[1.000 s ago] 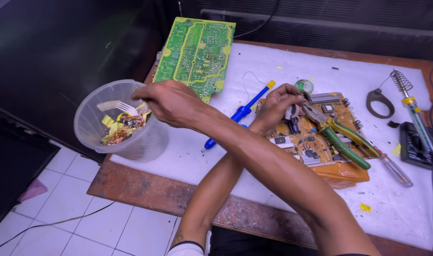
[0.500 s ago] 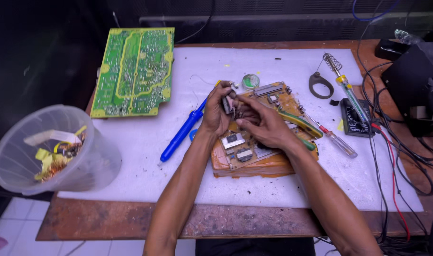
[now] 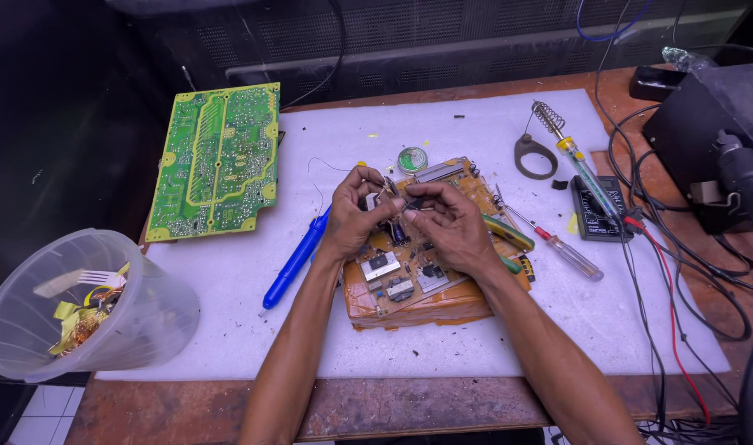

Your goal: The person uses pliers to cut wires and remove components from a small electronic device held in their left hand. They repeatedly trim excess wire and detach parts, placing them on the workbench. A green circuit board and other tools are visible on the table.

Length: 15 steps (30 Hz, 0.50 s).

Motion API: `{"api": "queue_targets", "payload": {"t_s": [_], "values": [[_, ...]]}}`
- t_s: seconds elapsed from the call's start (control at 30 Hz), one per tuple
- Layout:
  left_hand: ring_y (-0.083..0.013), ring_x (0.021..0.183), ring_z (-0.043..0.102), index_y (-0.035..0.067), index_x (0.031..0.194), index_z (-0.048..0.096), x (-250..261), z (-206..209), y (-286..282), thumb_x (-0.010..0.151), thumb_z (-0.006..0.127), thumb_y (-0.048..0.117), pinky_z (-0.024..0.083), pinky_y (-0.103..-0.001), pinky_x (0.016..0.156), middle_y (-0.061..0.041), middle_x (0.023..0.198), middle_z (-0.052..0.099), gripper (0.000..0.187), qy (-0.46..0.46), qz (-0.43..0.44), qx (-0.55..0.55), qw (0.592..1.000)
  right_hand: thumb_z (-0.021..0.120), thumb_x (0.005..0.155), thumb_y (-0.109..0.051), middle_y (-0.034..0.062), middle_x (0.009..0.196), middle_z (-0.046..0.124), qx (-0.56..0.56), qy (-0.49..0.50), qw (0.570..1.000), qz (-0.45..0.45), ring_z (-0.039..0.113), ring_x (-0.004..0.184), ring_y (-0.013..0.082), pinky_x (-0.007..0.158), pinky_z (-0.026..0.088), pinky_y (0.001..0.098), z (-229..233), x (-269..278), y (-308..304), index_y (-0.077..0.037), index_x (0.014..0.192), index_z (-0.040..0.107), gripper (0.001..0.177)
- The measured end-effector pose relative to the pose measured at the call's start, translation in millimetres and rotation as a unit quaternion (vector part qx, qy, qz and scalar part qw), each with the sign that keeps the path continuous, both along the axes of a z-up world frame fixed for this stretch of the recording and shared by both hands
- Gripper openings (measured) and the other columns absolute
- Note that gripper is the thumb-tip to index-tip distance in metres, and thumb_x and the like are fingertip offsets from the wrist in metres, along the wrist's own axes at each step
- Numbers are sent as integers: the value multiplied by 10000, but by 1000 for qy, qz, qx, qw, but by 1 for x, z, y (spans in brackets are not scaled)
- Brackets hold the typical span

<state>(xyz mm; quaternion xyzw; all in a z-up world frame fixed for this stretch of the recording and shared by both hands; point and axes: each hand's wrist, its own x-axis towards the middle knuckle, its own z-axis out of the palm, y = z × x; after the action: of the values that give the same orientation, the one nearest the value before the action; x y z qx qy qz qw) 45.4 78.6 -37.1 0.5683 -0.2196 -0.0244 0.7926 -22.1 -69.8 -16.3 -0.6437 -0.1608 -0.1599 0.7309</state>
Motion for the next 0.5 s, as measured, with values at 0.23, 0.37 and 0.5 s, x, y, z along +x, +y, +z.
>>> {"api": "queue_targets", "payload": {"t_s": [0.23, 0.37, 0.5], "values": [[-109, 603, 613, 57, 910, 486, -13, 11, -1, 652, 748, 5, 528, -197, 495, -110, 716, 649, 371, -21, -16, 53, 998, 630, 779, 1, 116, 900, 620, 28, 31, 999, 27, 625, 833, 116, 766, 537, 223, -1, 2, -10, 34, 1036, 572, 266], [-82, 601, 591, 53, 912, 487, -16, 16, -2, 653, 743, 12, 504, -169, 516, -97, 704, 644, 367, -40, -1, 38, 998, 624, 778, 2, 133, 887, 616, 89, 63, 994, 31, 631, 805, 132, 742, 552, 238, -7, 7, -13, 67, 999, 577, 234], [-62, 623, 573, 67, 912, 481, -21, 23, -3, 688, 734, 37, 488, -168, 525, -80, 706, 642, 339, -81, 35, 16, 996, 646, 758, 5, 120, 861, 606, 92, 70, 993, 28, 637, 784, 127, 732, 557, 249, -1, 3, -12, 61, 1026, 560, 287]]}}
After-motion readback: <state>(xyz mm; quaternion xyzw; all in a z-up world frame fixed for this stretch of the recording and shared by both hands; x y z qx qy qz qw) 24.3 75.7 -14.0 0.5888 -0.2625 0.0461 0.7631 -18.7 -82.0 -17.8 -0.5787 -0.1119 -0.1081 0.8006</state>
